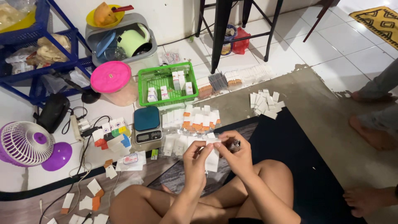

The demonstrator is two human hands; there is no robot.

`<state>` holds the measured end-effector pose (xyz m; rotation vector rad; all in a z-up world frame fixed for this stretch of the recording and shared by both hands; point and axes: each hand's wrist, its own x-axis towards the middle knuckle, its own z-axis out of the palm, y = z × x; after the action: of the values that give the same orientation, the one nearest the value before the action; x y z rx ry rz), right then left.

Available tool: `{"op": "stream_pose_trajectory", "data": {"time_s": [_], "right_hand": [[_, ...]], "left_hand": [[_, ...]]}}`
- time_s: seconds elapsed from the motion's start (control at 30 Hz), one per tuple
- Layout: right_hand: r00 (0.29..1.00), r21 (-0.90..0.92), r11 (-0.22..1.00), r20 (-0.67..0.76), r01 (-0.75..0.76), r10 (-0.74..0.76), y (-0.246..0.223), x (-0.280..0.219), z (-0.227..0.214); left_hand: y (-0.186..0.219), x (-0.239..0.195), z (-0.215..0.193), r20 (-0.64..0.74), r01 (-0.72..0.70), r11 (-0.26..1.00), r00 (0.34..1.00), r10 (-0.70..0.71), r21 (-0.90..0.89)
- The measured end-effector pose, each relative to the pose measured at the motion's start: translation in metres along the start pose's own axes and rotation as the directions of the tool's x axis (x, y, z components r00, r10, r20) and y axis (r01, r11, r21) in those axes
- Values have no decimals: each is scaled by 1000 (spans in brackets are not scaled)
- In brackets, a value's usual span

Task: The person sits on a mat and repeatedly folds small white rectangular paper pieces in half using both hands. The folded pieces are placed into a growing pile on the floor. The person continues this repetitive folding action throughout the clip.

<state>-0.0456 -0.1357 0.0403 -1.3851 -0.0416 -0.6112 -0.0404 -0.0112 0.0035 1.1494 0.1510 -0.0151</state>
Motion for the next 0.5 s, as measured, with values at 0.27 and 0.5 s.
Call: {"op": "stream_pose_trajectory", "data": {"time_s": [0.27,0.5], "right_hand": [[963,38,974,-162,222,-214,-7,40,-12],[921,127,931,-243,342,-305,-28,36,22]], "left_hand": [[40,-6,6,184,-410,866,910,371,285],[72,-18,25,294,-626,727,778,556,281]]}}
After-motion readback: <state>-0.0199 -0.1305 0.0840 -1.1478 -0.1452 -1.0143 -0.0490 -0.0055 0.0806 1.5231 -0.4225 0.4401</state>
